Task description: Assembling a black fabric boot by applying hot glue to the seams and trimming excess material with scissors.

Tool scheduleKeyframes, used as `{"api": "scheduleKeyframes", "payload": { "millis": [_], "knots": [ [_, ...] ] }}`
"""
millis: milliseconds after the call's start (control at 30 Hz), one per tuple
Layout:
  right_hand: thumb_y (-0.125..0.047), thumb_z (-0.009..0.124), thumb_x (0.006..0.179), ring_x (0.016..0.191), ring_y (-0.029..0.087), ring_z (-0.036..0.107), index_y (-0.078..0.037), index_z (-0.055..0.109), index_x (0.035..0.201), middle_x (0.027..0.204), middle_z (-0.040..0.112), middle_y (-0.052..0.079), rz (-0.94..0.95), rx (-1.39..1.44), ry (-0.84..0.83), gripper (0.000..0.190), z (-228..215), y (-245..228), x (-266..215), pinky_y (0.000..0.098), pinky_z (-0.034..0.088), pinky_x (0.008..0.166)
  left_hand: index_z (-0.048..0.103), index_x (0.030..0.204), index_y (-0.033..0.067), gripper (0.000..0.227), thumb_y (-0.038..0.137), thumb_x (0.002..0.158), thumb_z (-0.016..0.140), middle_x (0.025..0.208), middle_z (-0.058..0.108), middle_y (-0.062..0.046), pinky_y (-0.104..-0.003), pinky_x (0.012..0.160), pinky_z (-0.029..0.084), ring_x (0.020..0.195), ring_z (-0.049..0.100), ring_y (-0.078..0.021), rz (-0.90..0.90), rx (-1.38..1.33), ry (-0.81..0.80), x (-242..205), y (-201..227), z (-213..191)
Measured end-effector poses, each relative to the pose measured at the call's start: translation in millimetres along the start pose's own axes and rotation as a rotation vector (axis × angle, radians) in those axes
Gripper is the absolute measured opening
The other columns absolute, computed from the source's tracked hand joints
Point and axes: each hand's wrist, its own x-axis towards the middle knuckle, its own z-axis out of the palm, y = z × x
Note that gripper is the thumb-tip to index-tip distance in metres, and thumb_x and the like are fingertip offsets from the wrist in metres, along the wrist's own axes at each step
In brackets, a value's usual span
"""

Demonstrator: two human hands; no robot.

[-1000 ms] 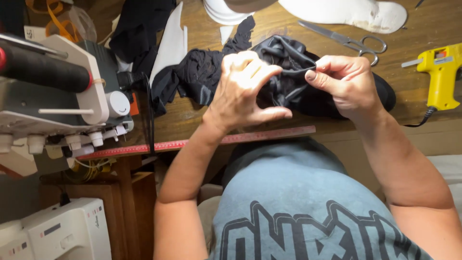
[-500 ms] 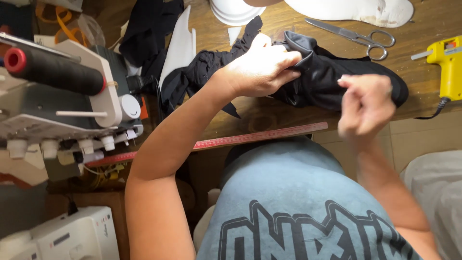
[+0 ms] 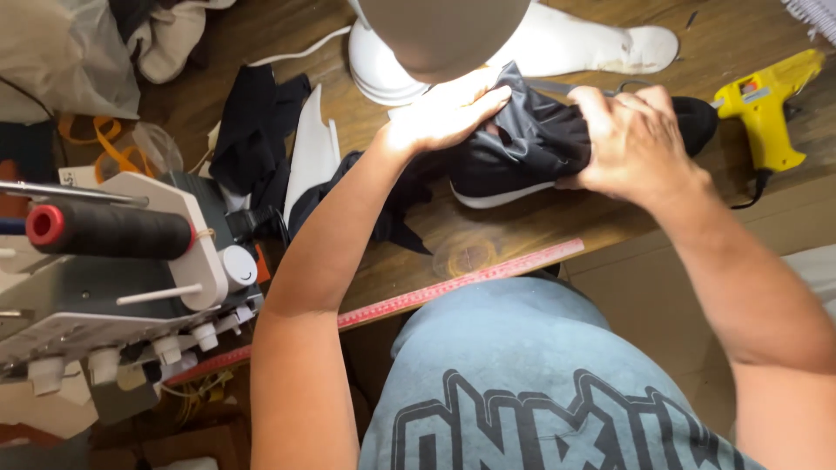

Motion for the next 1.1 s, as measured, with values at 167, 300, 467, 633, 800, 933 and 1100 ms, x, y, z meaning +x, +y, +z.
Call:
{"api": "scheduleKeyframes", "payload": {
  "millis": [167,300,467,633,800,933,1100],
  "knots": [
    [-0.035,0.085,0.053,0.103,0.044,0.072,-0.028,0.050,0.139,0.107,0.076,0.020,0.072,0.051,-0.623,0.092,-64,-15,34,0.0479,0.055,0.088,0.057,0.088,0.0151,0.036,0.043,0.103,0.040,0.082,0.070,0.002,-0.030,0.084,0.048,0.079,0.064,-0.0129,0.111,-0.225,-0.022,-24,-3,24],
    [-0.056,0.093,0.044,0.103,0.034,0.070,-0.011,0.050,0.148,0.117,0.074,0.007,-0.318,0.130,-0.230,0.121,-35,-11,3,0.0460,0.046,0.100,0.061,0.092,0.0198,0.018,0.025,0.091,0.078,0.083,0.055,0.009,-0.018,0.068,0.042,0.075,0.048,-0.0020,-0.083,-0.779,-0.279,-63,-23,56],
    [-0.073,0.082,0.065,0.122,0.027,0.071,-0.006,0.069,0.137,0.130,0.076,0.011,-0.337,0.087,0.164,0.100,-46,-10,-20,0.0466,0.039,0.118,0.040,0.094,0.0116,0.053,0.038,0.078,0.083,0.091,0.042,0.002,-0.031,0.080,0.030,0.085,0.038,-0.0122,-0.174,-0.679,-0.431,-70,-18,60],
    [-0.040,0.092,0.085,0.118,0.033,0.069,0.000,0.075,0.118,0.125,0.075,0.019,-0.374,0.423,0.303,0.055,-23,-30,-31,0.0505,0.038,0.120,0.061,0.125,0.0008,0.059,0.014,0.073,0.086,0.121,0.073,-0.010,-0.031,0.098,0.058,0.109,0.069,-0.0186,-0.441,-1.281,-0.161,-80,-46,92],
    [-0.032,0.079,0.101,0.123,0.044,0.067,-0.016,0.078,0.122,0.133,0.069,0.023,-0.351,0.334,0.323,0.026,-25,-41,-27,0.0520,0.029,0.119,0.067,0.095,0.0076,0.020,0.026,0.094,0.074,0.092,0.067,0.005,-0.020,0.076,0.053,0.085,0.061,-0.0054,-0.055,-1.188,-0.051,-83,-58,89],
    [-0.022,0.073,0.101,0.129,0.047,0.063,-0.023,0.076,0.132,0.144,0.065,0.026,-0.381,0.282,0.213,0.031,-24,-42,-31,0.0528,0.016,0.124,0.064,0.086,0.0116,0.017,0.022,0.092,0.075,0.085,0.059,0.010,-0.020,0.073,0.046,0.080,0.053,-0.0031,-0.024,-0.941,0.007,-86,-53,75],
    [-0.023,0.063,0.097,0.129,0.047,0.061,-0.031,0.075,0.131,0.144,0.068,0.026,-0.420,0.224,0.194,0.037,-18,-39,-36,0.0604,0.018,0.121,0.067,0.111,0.0064,0.042,0.026,0.079,0.086,0.111,0.075,-0.004,-0.025,0.094,0.057,0.102,0.070,-0.0111,-0.057,-0.905,0.134,-95,-25,72]
  ]
}}
